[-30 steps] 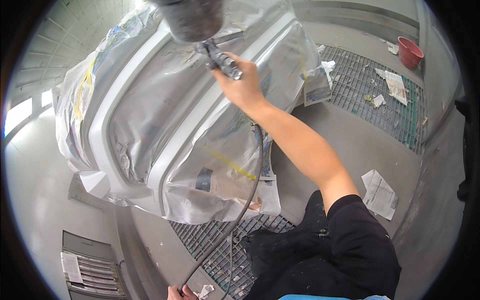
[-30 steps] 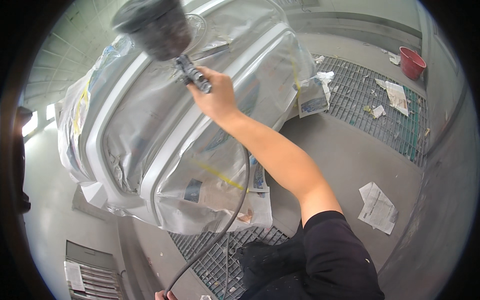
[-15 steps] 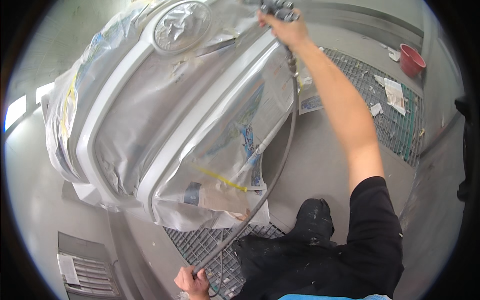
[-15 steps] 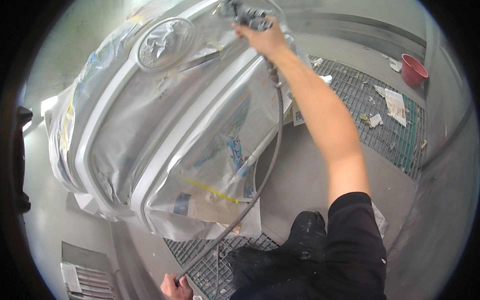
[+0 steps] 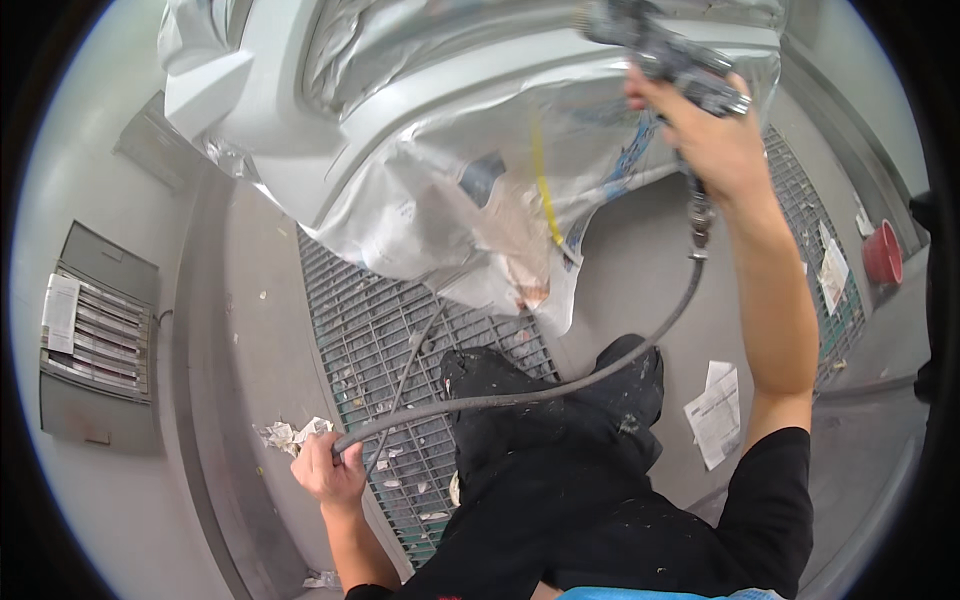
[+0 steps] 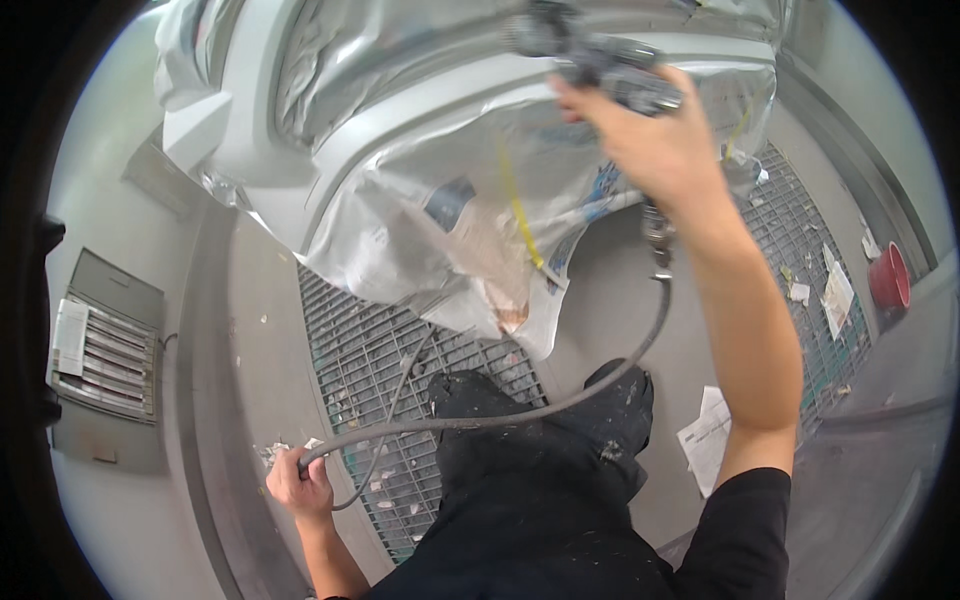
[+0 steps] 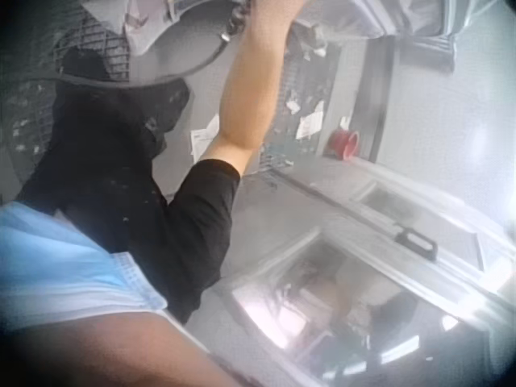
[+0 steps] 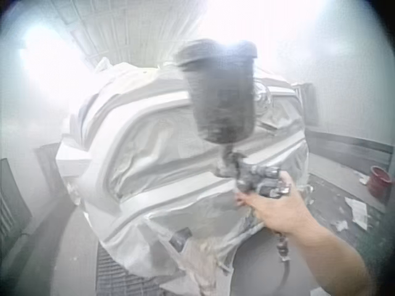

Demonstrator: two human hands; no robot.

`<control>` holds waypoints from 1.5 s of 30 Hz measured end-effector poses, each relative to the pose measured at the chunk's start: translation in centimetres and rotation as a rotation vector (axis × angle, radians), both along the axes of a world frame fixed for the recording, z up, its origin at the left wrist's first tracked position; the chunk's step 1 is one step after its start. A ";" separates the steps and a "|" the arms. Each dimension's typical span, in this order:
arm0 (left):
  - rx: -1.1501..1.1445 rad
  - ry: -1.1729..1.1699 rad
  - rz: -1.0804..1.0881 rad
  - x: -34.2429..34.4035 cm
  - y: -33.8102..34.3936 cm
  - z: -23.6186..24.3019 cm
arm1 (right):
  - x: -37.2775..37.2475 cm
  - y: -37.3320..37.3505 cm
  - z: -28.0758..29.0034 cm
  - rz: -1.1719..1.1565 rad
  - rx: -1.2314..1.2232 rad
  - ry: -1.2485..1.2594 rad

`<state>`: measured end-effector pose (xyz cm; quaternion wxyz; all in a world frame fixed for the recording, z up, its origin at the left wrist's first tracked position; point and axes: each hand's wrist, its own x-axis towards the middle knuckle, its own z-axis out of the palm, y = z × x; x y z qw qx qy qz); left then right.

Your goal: The person uses a spray gun to apply paint to a car in a paint booth. The car is partially covered with protective sheeting and newspaper. The person moves around the vehicle, spraying different sections including the hood and side panels.

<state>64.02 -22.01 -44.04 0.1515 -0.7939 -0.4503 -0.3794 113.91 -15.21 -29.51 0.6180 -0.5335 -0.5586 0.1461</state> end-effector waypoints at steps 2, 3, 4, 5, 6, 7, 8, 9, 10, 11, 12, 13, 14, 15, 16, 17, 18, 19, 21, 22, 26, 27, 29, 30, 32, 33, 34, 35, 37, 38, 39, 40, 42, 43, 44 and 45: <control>-0.018 -0.034 0.007 -2.9 -0.8 -1.5 | -5.4 1.5 -0.5 0.141 0.022 0.004; -0.023 -0.048 0.028 -4.2 -1.3 -2.2 | -8.1 2.3 -0.9 0.138 0.009 -0.035; -0.025 -0.062 0.052 -5.3 -1.7 -2.8 | -10.8 3.5 -1.0 0.214 -0.017 0.172; -0.076 -0.075 0.081 -6.3 -2.2 -3.2 | -13.3 4.7 -1.2 0.291 0.024 0.219; -0.095 -0.055 0.077 -7.1 -2.4 -3.4 | -14.3 4.0 -1.3 0.350 -0.014 0.113; -0.129 -0.035 0.079 -7.8 -2.6 -3.5 | -15.1 3.4 -1.8 0.374 -0.049 0.031; -0.147 -0.022 0.060 -8.5 -2.1 -3.1 | -15.3 3.3 -1.8 0.402 -0.102 -0.082; -0.229 -0.036 0.060 -9.2 -1.4 -2.5 | -15.8 3.3 -2.0 0.392 -0.057 -0.048; -0.303 0.013 0.080 -10.0 -0.6 -1.5 | -16.2 3.1 -2.1 0.312 -0.023 -0.037; -0.385 0.052 0.089 -11.0 0.0 0.0 | -16.2 3.0 -2.0 0.304 0.038 0.136; -0.470 0.098 0.101 -12.2 0.5 1.9 | -16.5 2.8 -1.9 0.297 0.103 0.315; -0.532 0.160 0.161 -13.4 1.0 3.9 | -17.0 2.9 -1.6 0.180 0.125 0.356; -0.566 0.216 0.180 -14.6 1.3 6.1 | -17.7 3.0 -1.3 0.053 0.144 0.398; -0.608 0.268 0.209 -15.9 1.7 8.3 | -18.7 2.4 -0.9 -0.102 0.128 0.473; -0.647 0.333 0.235 -17.2 2.2 10.6 | -19.7 1.8 -0.3 -0.181 -0.010 0.608; -0.688 0.322 0.229 -18.6 2.5 12.7 | -20.8 1.2 0.4 -0.200 -0.081 0.627; -0.726 0.305 0.275 -19.9 2.3 14.8 | -22.4 1.5 0.9 -0.253 -0.108 0.607; -0.782 0.295 0.336 -21.3 2.3 16.6 | -23.9 1.7 1.5 -0.278 -0.196 0.633; -0.859 0.316 0.395 -24.0 2.9 19.6 | -26.9 2.2 2.4 -0.283 -0.271 0.718; -0.876 0.337 0.364 -25.4 3.1 20.7 | -28.4 2.7 2.7 -0.258 -0.248 0.778; -0.945 0.381 0.343 -29.8 4.5 23.8 | -31.5 3.9 3.0 -0.061 -0.310 1.180; -0.952 0.377 0.333 -30.5 4.8 24.0 | -31.5 4.2 2.9 -0.090 -0.382 1.160; -0.988 0.390 0.347 -31.2 5.5 24.2 | -30.8 4.6 2.6 -0.152 -0.351 1.045; -0.984 0.384 0.309 -31.2 5.9 24.0 | -30.1 4.9 2.4 -0.242 -0.412 1.007; -0.993 0.390 0.279 -30.4 6.4 23.1 | -27.9 5.1 2.3 -0.323 -0.333 1.021; -0.999 0.394 0.264 -29.6 6.7 22.5 | -26.4 5.1 2.4 -0.371 -0.353 1.010; -0.991 0.383 0.237 -28.7 7.0 21.9 | -24.8 5.0 2.5 -0.397 -0.332 0.983; -0.989 0.382 0.219 -27.6 7.2 21.1 | -23.3 4.9 2.7 -0.414 -0.340 0.982; -0.976 0.388 0.177 -24.9 7.5 19.8 | -19.8 4.5 3.1 -0.433 -0.312 0.963; -0.968 0.397 0.157 -23.5 7.5 19.4 | -18.0 4.2 3.3 -0.450 -0.308 0.955; -0.957 0.408 0.144 -22.0 7.3 19.1 | -16.2 3.9 3.6 -0.468 -0.311 0.947; -0.965 0.396 0.131 -20.6 7.0 18.8 | -14.3 3.6 3.9 -0.486 -0.317 0.946; -0.976 0.395 0.114 -17.6 7.0 18.5 | -10.4 3.1 4.6 -0.493 -0.302 0.943; -0.951 0.400 0.061 -16.1 7.0 18.5 | -8.4 2.8 5.0 -0.497 -0.290 0.946; -0.977 0.415 0.059 -14.7 7.0 18.5 | -6.3 2.4 5.3 -0.501 -0.292 0.939; -1.004 0.430 0.059 -13.2 6.9 18.6 | -4.0 2.0 5.6 -0.505 -0.294 0.930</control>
